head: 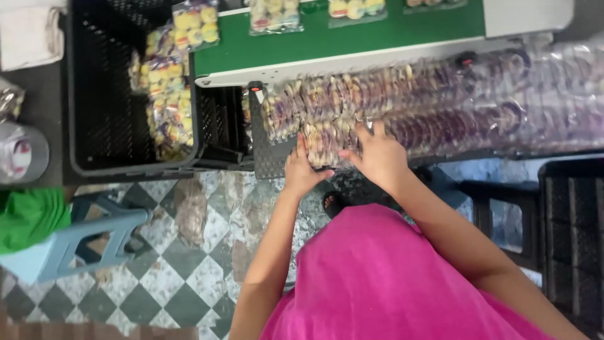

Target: Placing small bags of cookies onto a conveyor belt for heat sealing.

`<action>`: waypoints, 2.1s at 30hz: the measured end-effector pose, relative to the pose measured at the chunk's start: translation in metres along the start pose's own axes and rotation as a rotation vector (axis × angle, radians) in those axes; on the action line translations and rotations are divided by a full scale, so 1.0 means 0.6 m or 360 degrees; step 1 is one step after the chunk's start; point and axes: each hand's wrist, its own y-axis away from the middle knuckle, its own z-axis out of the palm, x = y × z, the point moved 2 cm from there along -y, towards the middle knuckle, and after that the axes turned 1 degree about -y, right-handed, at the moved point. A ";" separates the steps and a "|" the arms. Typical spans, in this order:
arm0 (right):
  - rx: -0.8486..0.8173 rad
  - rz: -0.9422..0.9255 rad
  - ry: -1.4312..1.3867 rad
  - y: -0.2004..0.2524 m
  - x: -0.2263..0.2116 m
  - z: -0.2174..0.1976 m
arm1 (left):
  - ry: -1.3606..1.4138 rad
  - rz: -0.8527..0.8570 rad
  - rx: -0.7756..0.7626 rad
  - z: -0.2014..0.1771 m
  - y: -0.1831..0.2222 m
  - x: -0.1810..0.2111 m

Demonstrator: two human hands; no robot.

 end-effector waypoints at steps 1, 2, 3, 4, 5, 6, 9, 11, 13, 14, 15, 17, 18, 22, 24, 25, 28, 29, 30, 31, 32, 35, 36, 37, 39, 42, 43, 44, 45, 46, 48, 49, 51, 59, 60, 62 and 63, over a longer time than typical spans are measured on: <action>0.0014 0.0027 -0.0003 -0.001 -0.008 0.004 | -0.0005 0.0028 -0.0012 0.002 -0.002 -0.001; -0.0042 0.0044 -0.0097 -0.003 -0.015 0.010 | -0.0013 0.0025 -0.0007 0.003 -0.005 -0.002; -0.0110 0.0060 -0.0196 0.000 -0.023 0.018 | -0.0022 0.0010 -0.0011 0.008 0.001 -0.004; -0.0109 0.0087 -0.0203 -0.012 -0.036 0.011 | -0.0028 0.0027 -0.0033 0.007 -0.003 -0.005; -0.0179 0.0085 -0.0177 -0.023 -0.049 0.006 | -0.0037 0.0026 -0.0028 0.007 -0.004 -0.006; -0.0250 0.0083 -0.0152 -0.033 -0.061 0.001 | -0.0046 0.0026 -0.0023 0.007 -0.004 -0.007; -0.0418 0.0086 -0.0078 -0.103 -0.039 0.093 | -0.0024 0.0013 -0.0033 0.012 -0.004 -0.007; -0.0321 -0.0007 -0.0031 -0.130 -0.027 0.145 | -0.0003 0.0022 -0.0016 0.019 -0.008 -0.012; -0.0233 -0.0095 0.0016 -0.140 -0.020 0.175 | 0.0020 0.0025 -0.0008 0.022 -0.006 -0.017; -0.0157 -0.0218 0.0046 -0.137 -0.019 0.177 | 0.0025 0.0053 0.0033 0.020 -0.003 -0.018; -0.0072 -0.0336 0.0084 -0.136 -0.014 0.175 | 0.0035 0.0093 0.0078 0.020 -0.005 -0.014; -0.0054 -0.0310 0.0056 -0.150 0.001 0.221 | 0.0128 0.0165 0.0131 0.003 0.018 0.002; -0.0044 -0.0292 0.0024 -0.160 0.012 0.243 | 0.0219 0.0226 0.0183 -0.006 0.027 0.013; -0.0097 -0.0262 -0.0046 -0.100 -0.026 0.211 | 0.0278 0.0402 0.0290 -0.006 0.067 -0.002; 0.0207 -0.0556 -0.0104 -0.074 -0.030 0.179 | 0.0220 0.0379 0.0465 -0.024 0.086 0.023; 0.0218 -0.0510 -0.0109 -0.065 -0.021 0.156 | 0.0220 0.0413 0.0431 -0.035 0.097 0.046; 0.0445 -0.0558 -0.0131 -0.050 0.025 0.072 | 0.0145 0.0423 0.0530 -0.066 0.107 0.127; 0.0450 -0.0603 -0.0207 -0.050 0.049 0.043 | 0.0116 0.0475 0.0550 -0.071 0.100 0.160; 0.0457 -0.0650 -0.0283 -0.047 0.074 0.014 | 0.0087 0.0528 0.0570 -0.075 0.095 0.194; 0.0482 -0.0615 -0.0280 -0.052 0.111 -0.011 | 0.0088 0.0567 0.0552 -0.058 0.074 0.218; 0.0423 -0.0577 -0.0289 -0.056 0.149 -0.034 | 0.0100 0.0734 0.0557 -0.040 0.054 0.245; 0.0319 -0.0440 -0.0206 -0.062 0.276 -0.077 | 0.0159 0.0918 0.0423 0.009 0.015 0.350; 0.0265 -0.0356 -0.0119 -0.065 0.323 -0.087 | 0.0195 0.0919 0.0292 0.025 0.003 0.391; 0.0277 -0.0332 -0.0128 -0.059 0.366 -0.098 | 0.0188 0.0940 0.0274 0.041 -0.004 0.423; 0.0224 -0.0241 -0.0071 -0.055 0.459 -0.120 | 0.0194 0.0969 0.0063 0.078 -0.025 0.492; 0.0288 -0.0236 -0.0184 -0.045 0.593 -0.144 | 0.0244 0.1074 0.0003 0.135 -0.052 0.591; 0.0280 -0.0232 -0.0199 -0.047 0.633 -0.145 | 0.0236 0.1066 -0.0010 0.157 -0.064 0.614; 0.0365 -0.0291 -0.0284 -0.048 0.672 -0.148 | 0.0226 0.1105 0.0008 0.179 -0.075 0.639; 0.0463 -0.0351 -0.0361 -0.053 0.710 -0.156 | 0.0217 0.1155 0.0035 0.197 -0.089 0.664; 0.0468 -0.0349 -0.0367 -0.055 0.745 -0.173 | 0.0211 0.1158 0.0032 0.225 -0.106 0.687; 0.0352 -0.0360 -0.0503 -0.066 0.784 -0.191 | 0.0079 0.1045 -0.0065 0.263 -0.128 0.705; 0.0351 -0.0368 -0.0521 -0.084 0.811 -0.181 | 0.0062 0.1034 -0.0066 0.277 -0.141 0.713; 0.0328 -0.0259 -0.0408 -0.122 0.854 -0.159 | -0.0066 0.0960 -0.0288 0.305 -0.162 0.717; -0.0007 0.0237 -0.0417 -0.113 0.913 -0.204 | -0.0078 0.0917 -0.0087 0.262 -0.251 0.757; 0.0087 0.0333 -0.0531 -0.098 0.916 -0.204 | -0.0003 0.0913 -0.0073 0.264 -0.264 0.760; 0.0092 0.0410 -0.0528 -0.086 0.948 -0.180 | -0.0092 0.0978 -0.0215 0.286 -0.297 0.758; 0.0110 0.0478 -0.0529 -0.085 0.965 -0.172 | -0.0191 0.1049 -0.0346 0.295 -0.320 0.761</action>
